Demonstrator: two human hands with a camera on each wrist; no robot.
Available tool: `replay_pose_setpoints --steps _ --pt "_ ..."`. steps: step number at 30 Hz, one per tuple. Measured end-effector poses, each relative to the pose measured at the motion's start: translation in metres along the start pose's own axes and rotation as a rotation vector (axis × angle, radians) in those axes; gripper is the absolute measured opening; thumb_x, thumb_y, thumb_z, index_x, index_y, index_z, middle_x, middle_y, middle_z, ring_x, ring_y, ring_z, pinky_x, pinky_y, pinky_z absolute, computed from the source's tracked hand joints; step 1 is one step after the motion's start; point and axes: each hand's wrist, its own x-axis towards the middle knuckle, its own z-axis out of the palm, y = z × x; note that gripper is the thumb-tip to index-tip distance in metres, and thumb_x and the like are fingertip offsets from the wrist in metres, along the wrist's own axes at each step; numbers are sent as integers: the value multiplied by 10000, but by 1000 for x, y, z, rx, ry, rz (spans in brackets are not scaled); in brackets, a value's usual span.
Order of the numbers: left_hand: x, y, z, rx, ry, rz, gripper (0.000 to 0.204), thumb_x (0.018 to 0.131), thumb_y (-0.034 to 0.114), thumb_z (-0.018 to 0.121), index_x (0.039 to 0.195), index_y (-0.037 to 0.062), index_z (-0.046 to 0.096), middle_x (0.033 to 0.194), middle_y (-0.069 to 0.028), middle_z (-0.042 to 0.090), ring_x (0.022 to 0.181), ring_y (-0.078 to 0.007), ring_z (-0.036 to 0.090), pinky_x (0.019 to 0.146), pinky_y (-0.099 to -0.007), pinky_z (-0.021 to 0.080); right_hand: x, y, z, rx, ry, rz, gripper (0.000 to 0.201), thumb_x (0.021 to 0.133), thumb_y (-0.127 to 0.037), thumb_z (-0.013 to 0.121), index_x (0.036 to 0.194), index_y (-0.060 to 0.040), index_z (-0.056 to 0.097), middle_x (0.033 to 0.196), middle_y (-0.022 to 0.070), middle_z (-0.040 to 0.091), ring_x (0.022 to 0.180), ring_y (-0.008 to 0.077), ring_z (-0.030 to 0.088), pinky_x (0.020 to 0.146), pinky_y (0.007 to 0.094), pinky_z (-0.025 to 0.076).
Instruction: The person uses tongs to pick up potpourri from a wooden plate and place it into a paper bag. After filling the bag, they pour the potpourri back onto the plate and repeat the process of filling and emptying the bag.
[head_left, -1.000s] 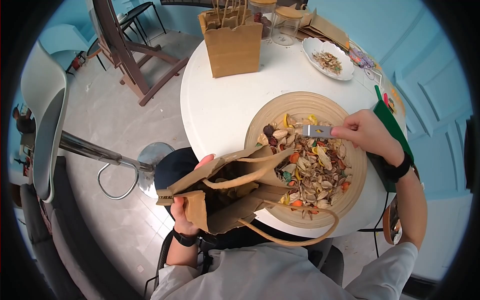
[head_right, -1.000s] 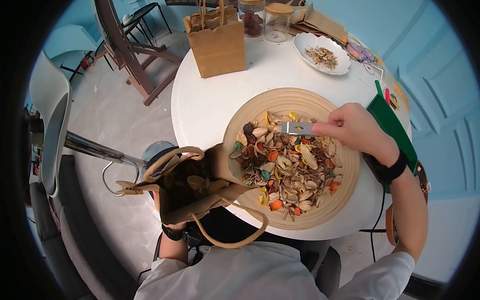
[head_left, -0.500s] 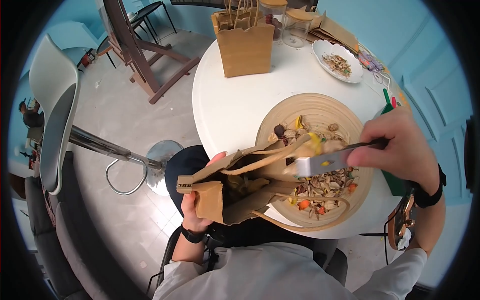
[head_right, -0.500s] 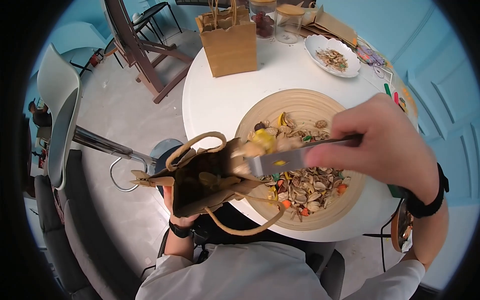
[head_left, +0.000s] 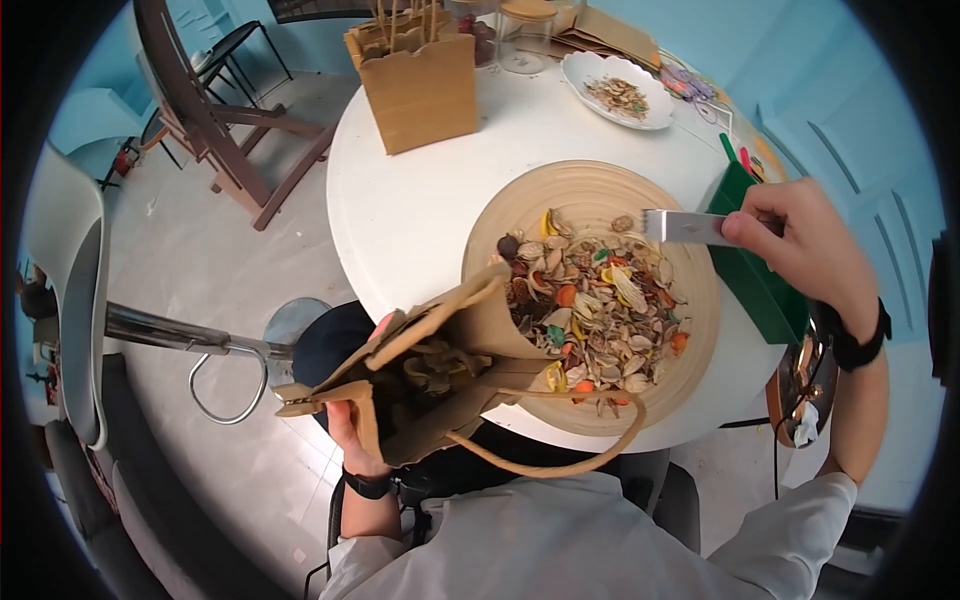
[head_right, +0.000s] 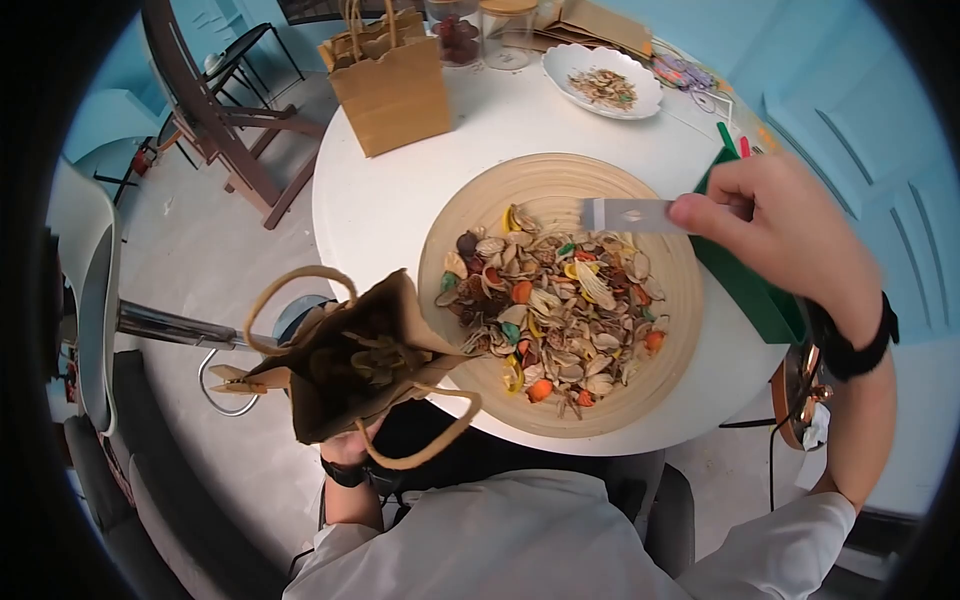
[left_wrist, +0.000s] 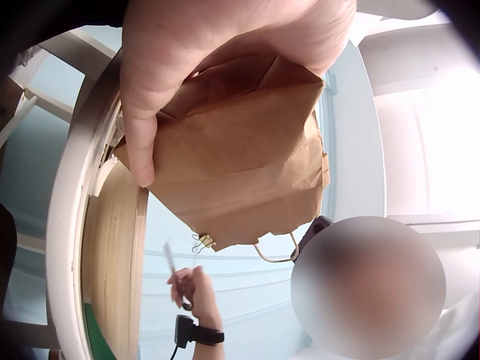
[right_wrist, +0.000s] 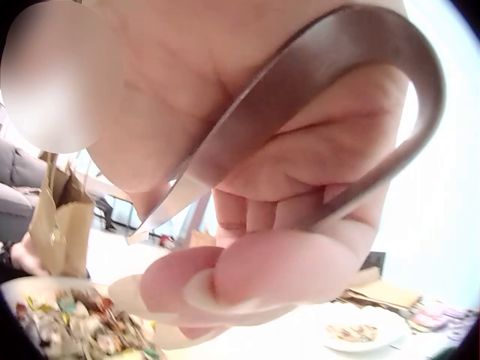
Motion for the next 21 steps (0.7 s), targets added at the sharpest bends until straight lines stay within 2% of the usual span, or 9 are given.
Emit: replay_pose_setpoints --steps 4,7,10,12,16,18,19,21 --pt "-22 -10 -48 15 126 -26 849 897 620 540 1477 31 344 1497 -184 399 1366 -373 402 1145 -559 300 -5 48 17 33 -149 266 537 914 -411 657 598 16 580 455 36 463 381 119 467 402 285 358" --pt "-24 -17 -66 33 193 -34 782 921 598 520 1462 51 381 1489 -184 411 1360 -404 405 1137 -612 300 -3 59 27 -2 -235 314 591 925 -459 628 565 5 564 449 31 486 373 123 493 388 275 379" --pt "-17 -20 -72 -75 223 -11 789 916 557 554 1464 25 356 1501 -200 383 1372 -423 378 1128 -634 301 10 49 38 69 -311 292 618 920 -490 622 540 -8 552 442 36 498 366 125 508 377 268 397" --pt "-11 -22 -69 -84 250 107 805 908 564 551 1468 25 339 1519 -207 347 1377 -435 359 1119 -654 297 21 42 45 113 -349 260 625 918 -499 622 535 -9 550 440 36 500 366 126 508 379 268 400" --pt "-8 -17 -50 -130 234 84 822 908 576 532 1480 27 316 1532 -212 318 1383 -445 340 1119 -665 282 38 37 70 252 -442 136 642 911 -526 619 523 -18 554 442 32 507 373 128 520 386 261 410" --pt "-9 -14 -45 -121 198 50 764 922 600 546 1452 70 401 1453 -130 470 1293 -286 492 1098 -452 401 42 32 79 277 -456 106 650 907 -536 620 514 -23 551 445 27 512 383 127 532 389 255 414" --pt "-9 -14 -46 -119 198 50 764 922 600 546 1452 70 401 1453 -130 470 1293 -286 492 1098 -452 401 43 29 82 292 -462 91 648 905 -538 623 515 -25 557 445 28 513 387 125 537 390 255 414" --pt "-7 -15 -49 -96 189 89 842 910 598 503 1496 31 294 1537 -222 302 1382 -460 331 1124 -660 273 43 25 85 311 -468 78 646 903 -539 625 515 -27 563 445 29 515 392 122 541 391 255 414"
